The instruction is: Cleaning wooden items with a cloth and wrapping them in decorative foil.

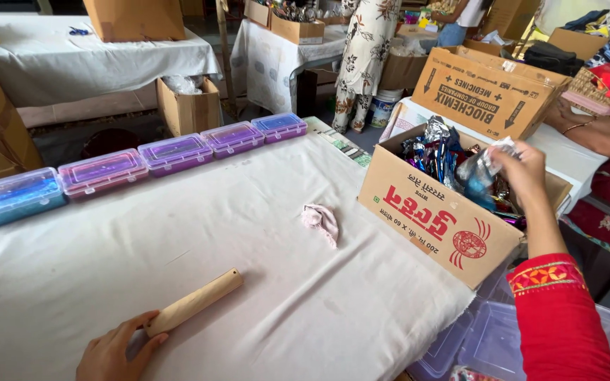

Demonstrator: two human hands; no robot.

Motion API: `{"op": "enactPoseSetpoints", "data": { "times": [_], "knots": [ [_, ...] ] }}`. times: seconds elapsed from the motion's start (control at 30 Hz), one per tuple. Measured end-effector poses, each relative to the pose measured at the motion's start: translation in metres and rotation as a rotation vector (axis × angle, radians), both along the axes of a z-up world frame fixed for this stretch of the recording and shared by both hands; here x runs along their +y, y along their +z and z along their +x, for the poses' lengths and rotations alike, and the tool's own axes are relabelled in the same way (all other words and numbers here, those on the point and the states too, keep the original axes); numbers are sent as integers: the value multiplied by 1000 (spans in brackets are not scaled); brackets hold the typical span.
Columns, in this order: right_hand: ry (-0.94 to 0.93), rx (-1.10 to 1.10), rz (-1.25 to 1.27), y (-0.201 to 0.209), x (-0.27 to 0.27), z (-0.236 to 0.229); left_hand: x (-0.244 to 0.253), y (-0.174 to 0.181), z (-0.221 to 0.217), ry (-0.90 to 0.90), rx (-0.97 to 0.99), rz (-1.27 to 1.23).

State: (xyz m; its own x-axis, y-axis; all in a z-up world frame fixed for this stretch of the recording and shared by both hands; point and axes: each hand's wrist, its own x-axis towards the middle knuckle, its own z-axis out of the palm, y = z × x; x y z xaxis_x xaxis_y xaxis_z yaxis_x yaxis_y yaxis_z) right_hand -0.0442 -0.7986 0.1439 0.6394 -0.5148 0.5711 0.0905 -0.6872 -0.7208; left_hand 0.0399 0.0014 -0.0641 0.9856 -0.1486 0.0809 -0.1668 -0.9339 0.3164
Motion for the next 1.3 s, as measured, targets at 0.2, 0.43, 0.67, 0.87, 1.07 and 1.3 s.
{"op": "enactPoseSetpoints", "data": {
  "times": [0.2,0.43,0.67,0.87,1.07,1.3],
  "knots": [
    [234,-402,377,71,77,18,-10,20,-8,-28,1,17],
    [776,-178,865,-24,202,109,-26,57,-45,-121,-266,-210],
    [1675,441,1130,-114,439,138,-23,49,-39,-168,-304,-290],
    [1925,581,1060,-119,497,119,-24,40,-26,-169,-240,-325],
    [1472,865,599,-127,487,123,-11,34,-8,6,-228,-294],
    [991,697,5,-169,513,133,-2,78,-36,189,-538,-577]
  ]
}}
